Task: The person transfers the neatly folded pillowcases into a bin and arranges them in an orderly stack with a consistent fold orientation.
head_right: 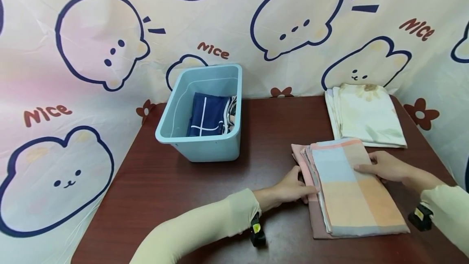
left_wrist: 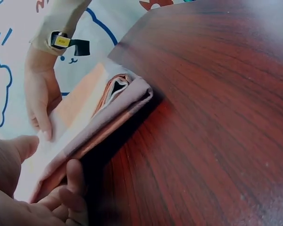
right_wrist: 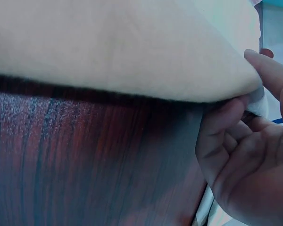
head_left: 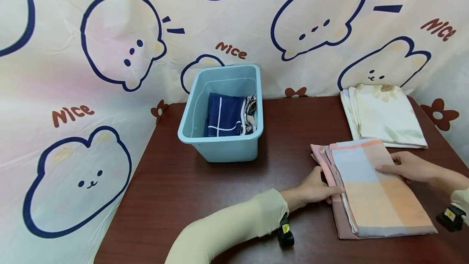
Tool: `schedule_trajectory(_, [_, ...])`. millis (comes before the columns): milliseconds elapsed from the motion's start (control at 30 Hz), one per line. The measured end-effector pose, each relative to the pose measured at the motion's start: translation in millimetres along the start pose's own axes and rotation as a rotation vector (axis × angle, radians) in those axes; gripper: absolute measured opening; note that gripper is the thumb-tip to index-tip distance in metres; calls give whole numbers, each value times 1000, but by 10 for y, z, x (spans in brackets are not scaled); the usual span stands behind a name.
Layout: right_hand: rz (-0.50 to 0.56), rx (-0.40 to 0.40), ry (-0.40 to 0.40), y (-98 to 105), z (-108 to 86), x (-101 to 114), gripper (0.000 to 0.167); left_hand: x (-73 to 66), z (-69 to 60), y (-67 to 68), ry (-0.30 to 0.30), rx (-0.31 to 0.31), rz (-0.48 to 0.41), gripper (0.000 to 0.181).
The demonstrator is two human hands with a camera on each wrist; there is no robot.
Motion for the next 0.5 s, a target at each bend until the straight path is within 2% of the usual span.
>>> schedule_trajectory(67, [15,15,12,-3,-10,12,45,-3,6,4,-7,-9,-10,37])
schedule_trajectory(133, [27,34,35,-6,-15,22,43,6,21,11,11,-29,-23,24])
schedule_trajectory(300, [71,103,89,-36,-21,54,38,29,32,43,95,-91,-41,27])
schedule_trajectory(400, [88,124,100,-51,-21,86,37,32,30,60,83,-106,-32,26])
schedule_trajectory(500, [99,131,98,-54,-13,123,39,38,27,64,44,-113,-43,24])
Point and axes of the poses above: each hand's wrist, its own z-axis towards the middle knuckle, its own y-axis out of the back of the hand, x = y × z, the point moved 3 cm from there along z, towards the middle knuckle, and after that the axes turned 7 degrees about -x, right-handed, at the moved point
